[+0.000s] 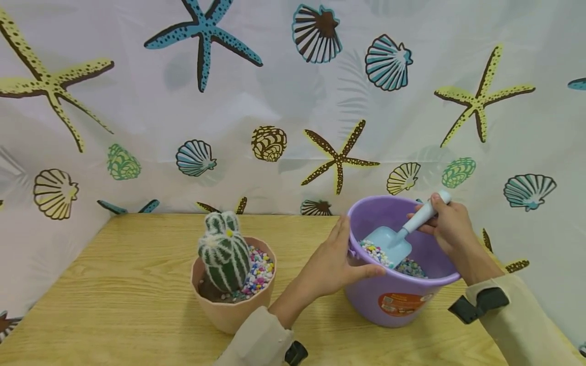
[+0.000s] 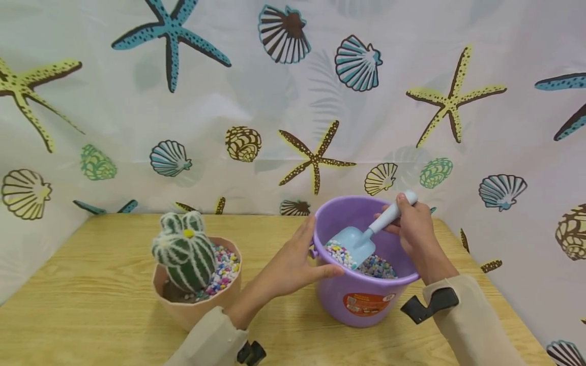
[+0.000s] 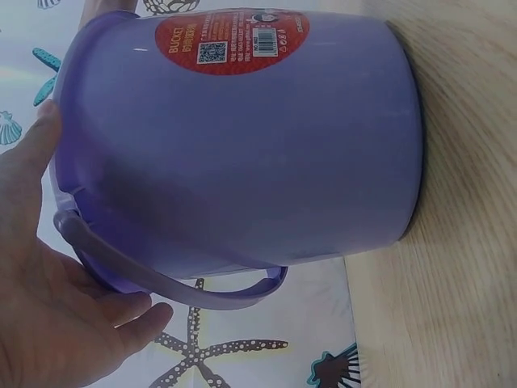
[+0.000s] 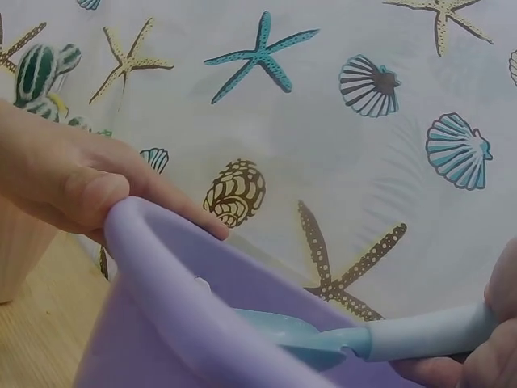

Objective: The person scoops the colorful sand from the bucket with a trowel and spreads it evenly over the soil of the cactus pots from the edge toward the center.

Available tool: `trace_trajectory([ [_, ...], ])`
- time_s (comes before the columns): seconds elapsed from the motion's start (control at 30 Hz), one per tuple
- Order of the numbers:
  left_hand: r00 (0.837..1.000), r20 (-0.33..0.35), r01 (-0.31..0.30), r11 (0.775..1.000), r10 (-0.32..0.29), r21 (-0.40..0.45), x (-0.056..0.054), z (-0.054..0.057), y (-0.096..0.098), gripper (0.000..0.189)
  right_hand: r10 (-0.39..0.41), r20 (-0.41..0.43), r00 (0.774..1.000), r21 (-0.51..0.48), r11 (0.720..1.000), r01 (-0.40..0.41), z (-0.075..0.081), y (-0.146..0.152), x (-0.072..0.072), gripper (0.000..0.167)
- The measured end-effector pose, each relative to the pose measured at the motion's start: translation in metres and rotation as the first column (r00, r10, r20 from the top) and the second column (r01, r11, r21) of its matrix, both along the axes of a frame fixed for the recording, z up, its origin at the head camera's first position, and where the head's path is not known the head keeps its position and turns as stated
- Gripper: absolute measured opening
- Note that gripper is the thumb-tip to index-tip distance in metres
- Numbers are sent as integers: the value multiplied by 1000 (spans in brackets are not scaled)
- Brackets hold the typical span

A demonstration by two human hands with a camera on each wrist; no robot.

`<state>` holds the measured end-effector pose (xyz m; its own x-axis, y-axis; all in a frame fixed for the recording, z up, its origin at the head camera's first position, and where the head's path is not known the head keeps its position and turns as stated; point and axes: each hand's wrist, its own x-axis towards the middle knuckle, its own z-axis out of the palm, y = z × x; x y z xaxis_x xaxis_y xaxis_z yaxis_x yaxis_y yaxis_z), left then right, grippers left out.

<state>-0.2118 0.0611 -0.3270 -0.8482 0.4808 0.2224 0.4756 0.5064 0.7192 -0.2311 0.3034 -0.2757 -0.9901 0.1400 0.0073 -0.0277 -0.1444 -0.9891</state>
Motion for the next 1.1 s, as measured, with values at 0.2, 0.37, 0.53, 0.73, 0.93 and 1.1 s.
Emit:
trace_trajectory([
  [0.2, 1000, 7, 6, 1000, -6, 22, 2, 2, 0, 119, 13, -2, 1000, -72, 997, -14, 1, 1, 2, 22],
  [0.37, 1000, 14, 4, 1000, -4, 23, 4, 4, -1, 119, -2, -7, 1000, -128, 992, 1, 2, 1, 4, 24],
  [0.53, 1000, 10, -5, 1000, 5, 20, 4, 5, -1, 119, -22, -48, 999, -205, 979, 12, 5, 0, 5, 25],
  [0.73, 1000, 7, -4, 1000, 4, 11, 5, 5, -1, 120, -54, -29, 998, -234, 971, 45, 3, 1, 7, 26],
  [0.93, 1000, 12, -12, 1000, 12, 7, 5, 3, -1, 120, -100, 10, 995, -249, 964, 99, 3, 1, 5, 33],
  [1.1, 1000, 12, -16, 1000, 15, 11, 4, 4, -1, 119, -98, 15, 995, -278, 956, 98, 4, 2, 3, 25],
])
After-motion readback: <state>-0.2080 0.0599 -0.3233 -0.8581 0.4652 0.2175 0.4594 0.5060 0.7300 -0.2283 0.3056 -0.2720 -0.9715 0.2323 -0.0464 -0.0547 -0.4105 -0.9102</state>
